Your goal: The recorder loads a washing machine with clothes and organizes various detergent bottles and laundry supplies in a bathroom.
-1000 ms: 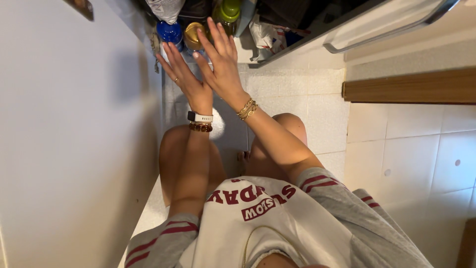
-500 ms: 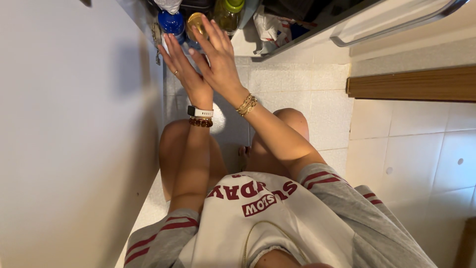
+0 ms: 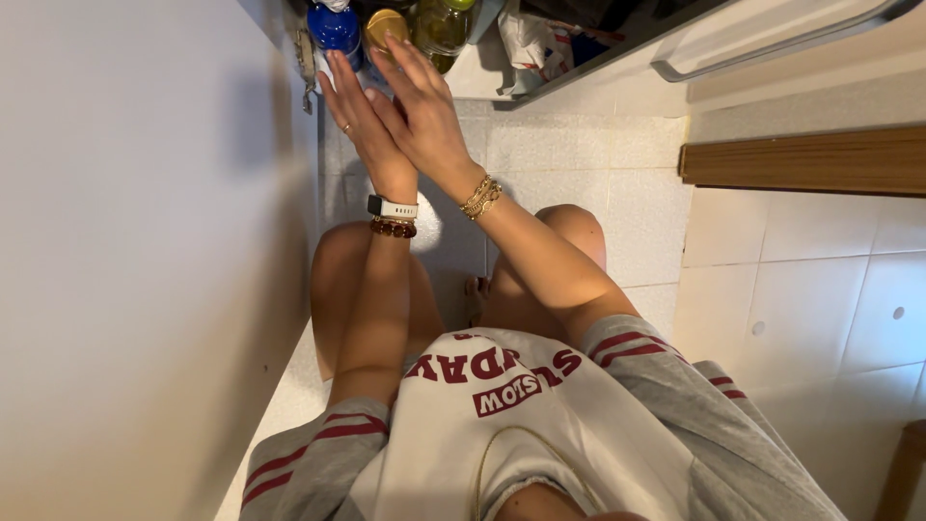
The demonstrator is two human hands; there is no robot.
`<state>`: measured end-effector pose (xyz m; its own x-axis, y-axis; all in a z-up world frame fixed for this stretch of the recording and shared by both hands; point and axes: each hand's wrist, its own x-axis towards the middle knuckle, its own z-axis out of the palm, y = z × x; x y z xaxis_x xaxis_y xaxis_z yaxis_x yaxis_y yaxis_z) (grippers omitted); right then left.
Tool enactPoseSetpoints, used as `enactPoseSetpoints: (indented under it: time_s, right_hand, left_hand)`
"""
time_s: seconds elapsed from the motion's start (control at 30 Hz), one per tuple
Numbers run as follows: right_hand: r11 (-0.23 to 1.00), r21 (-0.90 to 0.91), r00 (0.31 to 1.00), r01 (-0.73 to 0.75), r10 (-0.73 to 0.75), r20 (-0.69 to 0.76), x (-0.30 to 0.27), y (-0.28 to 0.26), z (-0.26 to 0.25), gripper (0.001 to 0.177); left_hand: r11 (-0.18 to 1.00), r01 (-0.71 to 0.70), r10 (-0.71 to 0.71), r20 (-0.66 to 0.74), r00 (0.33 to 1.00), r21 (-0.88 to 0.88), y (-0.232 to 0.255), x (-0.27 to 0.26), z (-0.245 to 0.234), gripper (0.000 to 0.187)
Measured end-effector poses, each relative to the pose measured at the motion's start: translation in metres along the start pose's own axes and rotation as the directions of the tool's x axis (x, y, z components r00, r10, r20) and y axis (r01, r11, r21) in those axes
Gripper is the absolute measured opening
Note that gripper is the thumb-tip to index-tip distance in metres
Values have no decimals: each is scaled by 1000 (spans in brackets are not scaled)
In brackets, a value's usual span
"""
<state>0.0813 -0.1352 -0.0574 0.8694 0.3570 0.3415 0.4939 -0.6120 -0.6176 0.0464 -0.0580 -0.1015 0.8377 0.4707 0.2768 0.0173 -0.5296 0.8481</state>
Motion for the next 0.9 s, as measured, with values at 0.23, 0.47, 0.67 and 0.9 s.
enactPoseSetpoints:
  time_s: [0.23,0.47,0.67,0.9]
  right_hand:
    - [1000,4,1000,4,-4,-7,0,2,3,46]
    - [999,39,1000,-17,17,6,-1,-1,-1,42]
    - [995,102,997,23,-16,-70,3,-13,-19,47]
    - [990,136,995,27,-14,-97,5,-8,-18,48]
  left_hand:
    - [1000,24,-25,9,1000,13,-3,1,3,62]
    - [997,16,-17,7,1000,76,6,3,-3,57]
    - [997,-23,30,-90,995,79,14,2,-1,57]
    - [997,-80,81,-134,988,9,15,2,1,65]
